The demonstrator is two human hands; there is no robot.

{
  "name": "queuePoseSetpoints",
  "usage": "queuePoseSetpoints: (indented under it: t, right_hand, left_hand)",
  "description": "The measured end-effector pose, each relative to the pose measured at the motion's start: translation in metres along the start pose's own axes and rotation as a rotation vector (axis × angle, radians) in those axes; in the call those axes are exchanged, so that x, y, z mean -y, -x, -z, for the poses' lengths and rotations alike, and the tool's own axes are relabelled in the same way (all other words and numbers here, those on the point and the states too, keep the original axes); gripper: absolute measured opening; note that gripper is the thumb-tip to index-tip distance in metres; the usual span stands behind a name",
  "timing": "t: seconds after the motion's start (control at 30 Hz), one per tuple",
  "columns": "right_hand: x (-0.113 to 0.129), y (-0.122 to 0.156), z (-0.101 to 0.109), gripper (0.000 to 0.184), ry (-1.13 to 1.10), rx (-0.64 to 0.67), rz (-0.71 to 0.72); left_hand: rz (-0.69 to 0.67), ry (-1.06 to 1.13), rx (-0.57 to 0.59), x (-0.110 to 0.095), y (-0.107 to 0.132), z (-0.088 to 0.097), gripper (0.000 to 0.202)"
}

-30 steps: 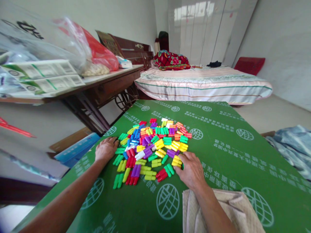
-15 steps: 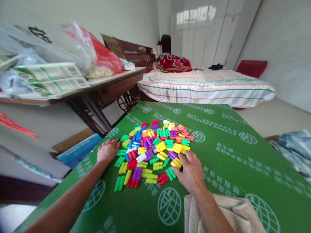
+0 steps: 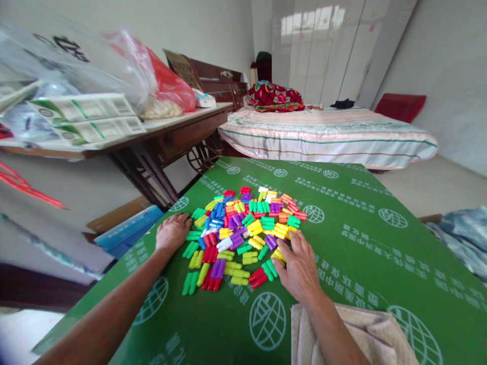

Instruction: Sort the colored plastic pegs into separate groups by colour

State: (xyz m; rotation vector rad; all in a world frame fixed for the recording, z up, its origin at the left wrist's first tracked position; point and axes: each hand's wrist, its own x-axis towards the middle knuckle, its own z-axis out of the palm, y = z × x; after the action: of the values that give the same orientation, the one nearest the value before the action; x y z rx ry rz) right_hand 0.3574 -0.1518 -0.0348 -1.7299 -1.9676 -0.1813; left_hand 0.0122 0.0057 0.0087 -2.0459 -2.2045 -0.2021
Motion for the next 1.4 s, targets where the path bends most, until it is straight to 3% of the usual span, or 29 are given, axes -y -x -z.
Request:
queuePoseSetpoints:
  t: [0.63,0.97,1.17,1.4]
  right_hand:
    - [0.002,0.0,-0.002,0.034,-0.007,-0.019,0.012]
    - [0.016,-0.012,0.016,0.037,0.07,0.069,-0.017]
    - [0.006,-0.028,0.016,0.03,0.08,0.082,-0.024]
    - [-0.01,-0.026,0.0,0.035,0.043,-0.003,-0.022]
  left_hand:
    - [-0.008,-0.017,-0.008,0.001,-0.001,0.0,0.046]
    - [-0.013,0.003,-0.021,0.004,-0.001,-0.001,0.046]
    - [-0.006,-0.003,-0.019,0.004,-0.001,-0.001,0.046]
    - [0.003,-0.023,-0.01,0.004,-0.001,-0.001,0.046]
